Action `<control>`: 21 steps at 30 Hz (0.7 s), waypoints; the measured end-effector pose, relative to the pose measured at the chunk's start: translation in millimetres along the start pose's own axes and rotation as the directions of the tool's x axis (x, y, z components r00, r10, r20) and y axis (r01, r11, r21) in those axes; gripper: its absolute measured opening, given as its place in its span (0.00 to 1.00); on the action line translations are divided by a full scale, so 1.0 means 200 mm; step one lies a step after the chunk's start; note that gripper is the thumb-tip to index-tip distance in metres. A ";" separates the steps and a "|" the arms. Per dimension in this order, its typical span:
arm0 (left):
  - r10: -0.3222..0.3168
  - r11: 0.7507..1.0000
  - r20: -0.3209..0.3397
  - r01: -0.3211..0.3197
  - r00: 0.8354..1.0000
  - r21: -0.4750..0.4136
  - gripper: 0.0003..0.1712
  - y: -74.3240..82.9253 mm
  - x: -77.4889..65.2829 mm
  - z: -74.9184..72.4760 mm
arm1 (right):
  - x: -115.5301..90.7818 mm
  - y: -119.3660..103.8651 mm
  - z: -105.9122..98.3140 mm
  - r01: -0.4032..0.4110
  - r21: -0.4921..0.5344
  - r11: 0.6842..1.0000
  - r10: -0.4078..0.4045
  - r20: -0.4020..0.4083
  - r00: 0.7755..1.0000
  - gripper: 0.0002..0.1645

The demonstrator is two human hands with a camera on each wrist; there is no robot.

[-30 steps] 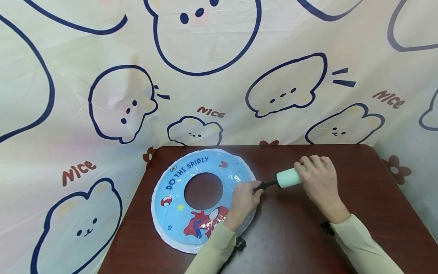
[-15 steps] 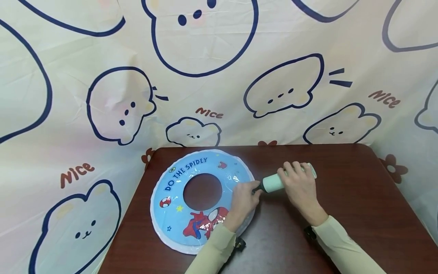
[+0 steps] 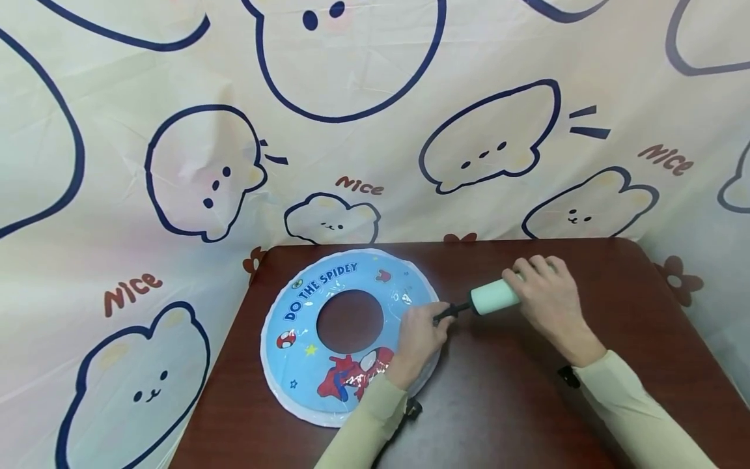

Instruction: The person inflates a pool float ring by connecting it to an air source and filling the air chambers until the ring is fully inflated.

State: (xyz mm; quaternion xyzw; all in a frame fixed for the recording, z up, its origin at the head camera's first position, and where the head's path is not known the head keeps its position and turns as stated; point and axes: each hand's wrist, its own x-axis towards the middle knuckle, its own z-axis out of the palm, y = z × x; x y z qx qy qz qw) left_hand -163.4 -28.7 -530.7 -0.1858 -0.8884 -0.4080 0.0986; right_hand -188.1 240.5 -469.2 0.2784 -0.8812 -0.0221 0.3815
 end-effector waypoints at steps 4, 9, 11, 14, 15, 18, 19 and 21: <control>0.002 1.000 -0.012 -0.002 1.000 0.004 0.09 0.01 0.02 0.00 | 0.03 0.09 -0.06 -0.005 -0.013 1.000 0.005 -0.012 1.000 0.30; 0.026 0.999 -0.015 -0.026 1.000 0.041 0.11 0.01 0.04 0.00 | 0.02 0.17 -0.12 -0.027 -0.049 0.998 0.025 -0.025 0.999 0.28; 0.045 0.997 -0.014 -0.045 0.999 0.056 0.11 0.01 0.04 0.00 | 0.00 0.20 -0.14 -0.047 -0.054 0.997 0.046 -0.021 0.999 0.28; 0.065 0.994 -0.014 -0.064 0.998 0.085 0.11 0.01 0.03 0.00 | -0.02 0.25 -0.18 -0.111 -0.062 0.992 0.110 -0.018 0.994 0.31; 0.069 0.993 -0.017 -0.067 0.997 0.098 0.11 0.01 0.03 0.00 | -0.03 0.26 -0.19 -0.128 -0.062 0.990 0.127 -0.011 0.992 0.33; 0.072 0.990 -0.030 -0.068 0.997 0.123 0.09 0.01 0.01 0.00 | -0.04 0.28 -0.20 -0.160 -0.062 0.985 0.160 -0.002 0.987 0.36; 0.076 0.988 -0.030 -0.071 0.997 0.137 0.09 0.01 0.01 0.01 | -0.05 0.28 -0.20 -0.162 -0.061 0.985 0.162 -0.001 0.987 0.36; 0.089 0.985 -0.032 -0.084 0.996 0.150 0.08 0.00 0.00 0.01 | -0.06 0.27 -0.19 -0.157 -0.055 0.986 0.157 -0.002 0.988 0.34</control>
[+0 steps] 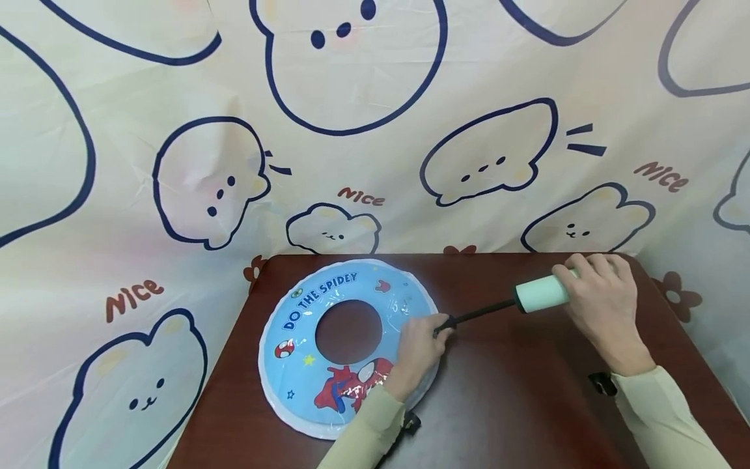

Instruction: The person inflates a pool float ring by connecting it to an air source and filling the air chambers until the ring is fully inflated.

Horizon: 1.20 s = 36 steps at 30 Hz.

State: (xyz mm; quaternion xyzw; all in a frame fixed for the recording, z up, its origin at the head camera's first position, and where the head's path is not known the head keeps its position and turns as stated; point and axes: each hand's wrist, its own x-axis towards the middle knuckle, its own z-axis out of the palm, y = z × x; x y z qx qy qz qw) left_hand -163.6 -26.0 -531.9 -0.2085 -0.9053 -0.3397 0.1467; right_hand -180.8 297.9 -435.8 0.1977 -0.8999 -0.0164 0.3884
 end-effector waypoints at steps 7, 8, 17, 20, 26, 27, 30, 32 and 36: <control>0.016 1.000 0.018 -0.016 1.000 0.008 0.06 -0.01 -0.01 0.01 | -0.03 -0.23 0.15 0.102 0.024 0.994 -0.102 -0.020 0.995 0.11; 0.015 1.000 0.011 -0.015 1.000 0.011 0.06 -0.01 -0.01 0.00 | -0.03 -0.28 0.17 0.112 0.023 0.993 -0.111 -0.024 0.993 0.10; 0.046 0.997 -0.030 -0.044 0.998 0.068 0.04 -0.01 -0.01 -0.03 | -0.02 -0.52 0.27 0.069 0.012 0.998 -0.068 -0.070 0.995 0.10; 0.053 0.992 -0.013 -0.051 0.999 0.119 0.05 -0.02 -0.02 -0.03 | -0.05 -0.58 0.29 0.059 0.015 0.998 -0.058 -0.061 0.996 0.10; 0.024 0.989 0.018 -0.026 1.000 0.143 0.03 -0.02 -0.04 -0.02 | -0.09 -0.64 0.34 0.038 0.027 0.999 -0.035 -0.094 0.995 0.10; 0.022 0.990 0.018 -0.025 1.000 0.140 0.03 -0.02 -0.04 -0.02 | -0.08 -0.63 0.34 0.036 0.027 0.999 -0.034 -0.091 0.995 0.10; 0.022 0.992 0.026 -0.025 0.999 0.122 0.02 -0.02 -0.03 -0.02 | -0.08 -0.59 0.34 0.043 0.037 0.998 -0.040 -0.071 0.997 0.12; 0.027 0.993 0.037 -0.031 0.999 0.110 0.03 -0.01 -0.02 -0.02 | -0.08 -0.55 0.33 0.041 0.053 0.998 -0.038 -0.053 0.998 0.15; 0.001 0.999 0.067 -0.004 0.998 0.042 0.04 -0.02 -0.01 -0.02 | -0.07 -0.46 0.29 0.024 0.075 0.997 -0.021 -0.032 0.999 0.20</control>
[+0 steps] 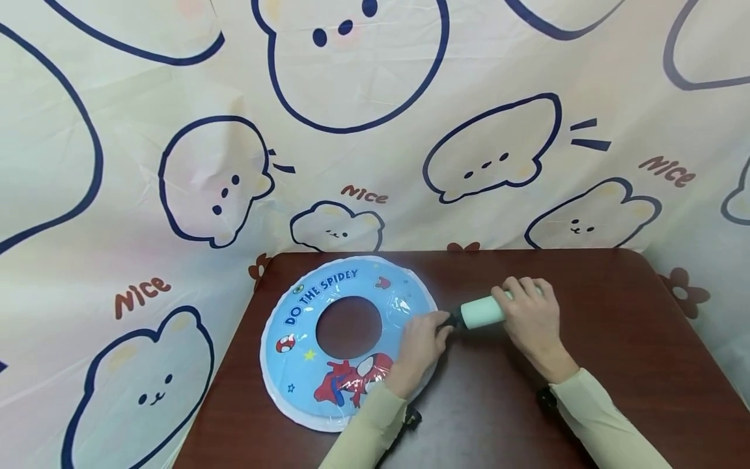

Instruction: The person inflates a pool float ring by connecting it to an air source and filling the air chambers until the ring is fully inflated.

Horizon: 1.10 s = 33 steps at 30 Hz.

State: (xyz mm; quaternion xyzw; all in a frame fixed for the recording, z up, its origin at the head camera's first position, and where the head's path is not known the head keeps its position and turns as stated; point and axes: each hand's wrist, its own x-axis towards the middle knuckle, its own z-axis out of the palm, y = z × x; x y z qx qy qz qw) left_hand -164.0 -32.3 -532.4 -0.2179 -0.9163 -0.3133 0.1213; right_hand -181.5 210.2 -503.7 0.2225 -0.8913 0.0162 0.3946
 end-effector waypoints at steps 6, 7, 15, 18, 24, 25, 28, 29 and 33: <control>-0.030 0.998 0.019 0.031 0.999 -0.056 0.04 0.01 0.02 -0.01 | 0.00 0.12 -0.11 -0.015 -0.007 1.000 0.015 -0.026 1.000 0.24; -0.026 0.998 0.018 0.027 1.000 -0.050 0.05 0.01 0.02 -0.01 | 0.00 0.14 -0.13 -0.015 -0.010 1.000 0.014 -0.034 0.999 0.25; 0.022 1.000 0.005 -0.022 1.000 -0.002 0.07 0.03 0.05 0.00 | 0.00 0.30 -0.26 -0.015 -0.037 0.999 0.014 -0.028 1.000 0.29; 0.017 1.000 0.015 -0.017 1.000 -0.004 0.08 0.02 0.05 -0.01 | 0.02 0.37 -0.31 -0.029 -0.063 0.998 0.028 -0.017 0.999 0.30; -0.005 1.000 0.016 0.005 1.000 -0.028 0.07 0.01 0.04 -0.03 | 0.07 0.44 -0.34 -0.030 -0.068 0.997 0.027 -0.044 0.999 0.29; -0.001 1.000 0.018 0.002 1.000 -0.029 0.06 0.01 0.04 -0.03 | 0.07 0.43 -0.34 -0.029 -0.066 0.997 0.026 -0.050 0.998 0.28; 0.011 1.000 0.021 -0.011 1.000 -0.023 0.06 0.01 0.03 -0.02 | 0.07 0.39 -0.30 -0.025 -0.065 0.998 0.022 -0.040 0.999 0.24; 0.012 1.000 0.018 -0.012 1.000 -0.025 0.05 0.01 0.03 -0.02 | 0.07 0.36 -0.28 -0.022 -0.059 0.998 0.020 -0.031 0.999 0.23; -0.003 0.999 0.021 0.004 1.000 -0.046 0.05 0.02 0.03 -0.01 | 0.07 0.24 -0.19 0.008 -0.041 0.999 -0.008 0.014 1.000 0.18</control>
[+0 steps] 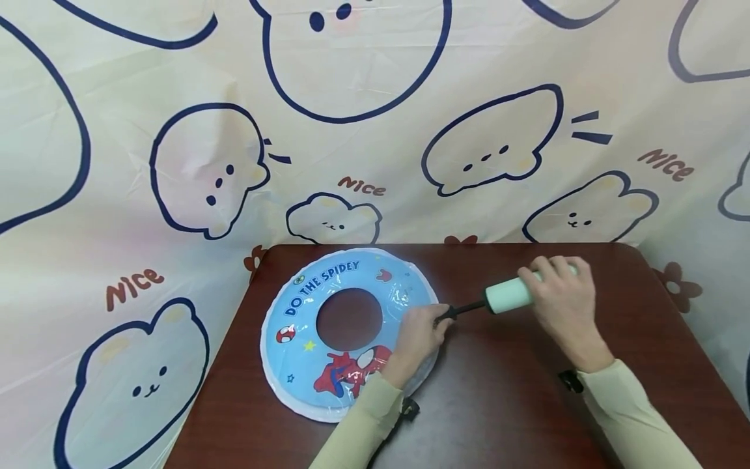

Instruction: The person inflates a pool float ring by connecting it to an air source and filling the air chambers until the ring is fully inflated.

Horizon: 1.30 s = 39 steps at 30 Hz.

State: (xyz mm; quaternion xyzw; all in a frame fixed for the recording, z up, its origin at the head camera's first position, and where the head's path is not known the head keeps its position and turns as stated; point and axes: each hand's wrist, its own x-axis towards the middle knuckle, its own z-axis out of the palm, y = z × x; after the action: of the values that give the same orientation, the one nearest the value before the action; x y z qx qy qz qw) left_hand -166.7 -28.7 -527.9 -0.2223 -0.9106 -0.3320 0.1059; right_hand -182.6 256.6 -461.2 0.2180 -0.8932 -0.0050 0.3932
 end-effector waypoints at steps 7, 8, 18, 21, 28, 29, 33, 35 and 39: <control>-0.006 0.999 0.023 0.007 1.000 -0.042 0.06 0.02 0.01 0.02 | -0.01 -0.16 0.09 0.005 0.017 1.000 -0.006 0.022 1.000 0.23; -0.005 0.999 0.022 0.006 1.000 -0.042 0.06 0.03 0.01 0.03 | -0.01 -0.17 0.09 0.005 0.016 1.000 -0.005 0.026 1.000 0.23; 0.036 0.998 -0.012 -0.036 0.999 -0.042 0.06 0.01 0.01 0.05 | -0.03 -0.21 0.12 -0.004 0.040 0.999 0.002 0.058 0.998 0.19; 0.025 0.996 -0.020 -0.027 0.999 -0.084 0.05 0.01 0.01 0.05 | -0.03 -0.16 0.10 -0.022 0.060 0.998 0.018 0.059 0.998 0.24; -0.020 0.995 -0.009 0.019 1.000 -0.099 0.07 0.02 0.01 0.03 | -0.01 -0.05 0.03 -0.007 0.042 0.999 0.007 0.000 1.000 0.26; -0.024 0.995 -0.006 0.023 1.000 -0.095 0.07 0.01 0.01 0.03 | -0.01 -0.04 0.01 -0.005 0.037 0.999 0.005 -0.006 1.000 0.27; -0.023 0.998 -0.007 0.023 1.000 -0.062 0.09 0.00 0.01 0.02 | -0.01 0.00 -0.03 -0.006 0.010 1.000 0.006 -0.003 1.000 0.27; -0.015 0.999 -0.011 0.014 1.000 -0.052 0.09 -0.01 0.00 0.02 | -0.01 0.02 -0.05 -0.006 -0.002 1.000 0.006 0.003 1.000 0.27; -0.002 0.999 -0.018 0.001 1.000 -0.042 0.09 -0.03 -0.01 0.00 | 0.01 0.09 -0.11 -0.021 -0.023 1.000 0.020 -0.019 1.000 0.27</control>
State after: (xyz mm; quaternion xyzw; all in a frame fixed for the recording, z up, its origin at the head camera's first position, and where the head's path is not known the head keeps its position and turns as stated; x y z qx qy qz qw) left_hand -167.9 -32.8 -531.2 -0.2209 -0.9026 -0.3529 0.1093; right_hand -175.1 275.2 -442.1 0.2042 -0.8916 -0.0093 0.4041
